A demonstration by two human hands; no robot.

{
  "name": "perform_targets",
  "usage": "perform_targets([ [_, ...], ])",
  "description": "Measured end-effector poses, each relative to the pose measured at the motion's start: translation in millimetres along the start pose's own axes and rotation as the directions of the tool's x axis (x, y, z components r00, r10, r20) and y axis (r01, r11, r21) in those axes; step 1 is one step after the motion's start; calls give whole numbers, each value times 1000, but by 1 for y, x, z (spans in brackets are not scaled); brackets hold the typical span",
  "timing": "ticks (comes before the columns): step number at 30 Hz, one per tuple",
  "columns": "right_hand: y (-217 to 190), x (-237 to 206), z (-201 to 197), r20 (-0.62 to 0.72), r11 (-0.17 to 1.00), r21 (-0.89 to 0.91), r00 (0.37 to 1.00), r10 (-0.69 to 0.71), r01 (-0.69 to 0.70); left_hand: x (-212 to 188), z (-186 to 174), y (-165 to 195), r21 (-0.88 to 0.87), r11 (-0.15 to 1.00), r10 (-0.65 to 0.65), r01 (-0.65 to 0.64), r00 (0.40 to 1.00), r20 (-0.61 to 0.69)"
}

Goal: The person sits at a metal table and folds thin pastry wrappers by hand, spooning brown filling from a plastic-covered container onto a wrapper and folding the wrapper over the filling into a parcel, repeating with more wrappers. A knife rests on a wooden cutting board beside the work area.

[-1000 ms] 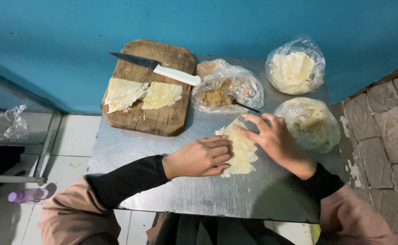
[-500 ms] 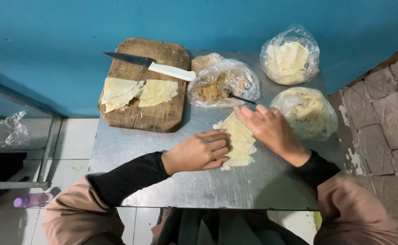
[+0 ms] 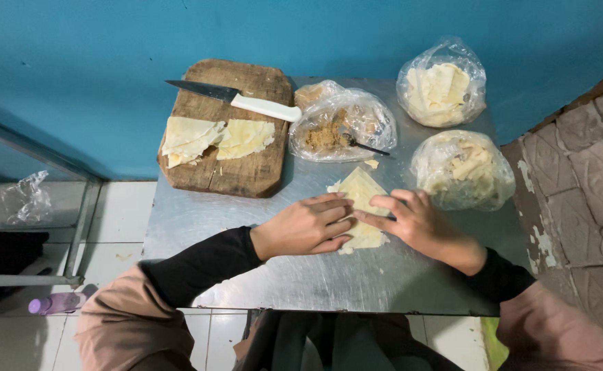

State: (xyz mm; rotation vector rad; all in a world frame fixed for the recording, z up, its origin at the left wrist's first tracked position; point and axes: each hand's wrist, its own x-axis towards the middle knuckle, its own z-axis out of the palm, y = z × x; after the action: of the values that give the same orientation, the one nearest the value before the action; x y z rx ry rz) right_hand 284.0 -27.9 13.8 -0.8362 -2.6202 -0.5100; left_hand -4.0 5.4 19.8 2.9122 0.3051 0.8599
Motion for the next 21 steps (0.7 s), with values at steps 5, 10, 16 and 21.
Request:
perform_targets([
  [5,8,6,-3,1,999,-9,999,-40,40,-1,2,1,-32,999,-14,13,1000,-23],
  [10,15,18,-8,31,992,-99,997,-77,80,-3,3,1,-54,998,-30,29,999,-22],
  [16,28,30,-10,66,998,24,996,-63,62,-3,2,2,-72,997,-33,32,999,-22],
  [21,32,34,-10,78,999,-26,997,-26,28,-3,1,2,-78,997,-27,24,999,-29],
])
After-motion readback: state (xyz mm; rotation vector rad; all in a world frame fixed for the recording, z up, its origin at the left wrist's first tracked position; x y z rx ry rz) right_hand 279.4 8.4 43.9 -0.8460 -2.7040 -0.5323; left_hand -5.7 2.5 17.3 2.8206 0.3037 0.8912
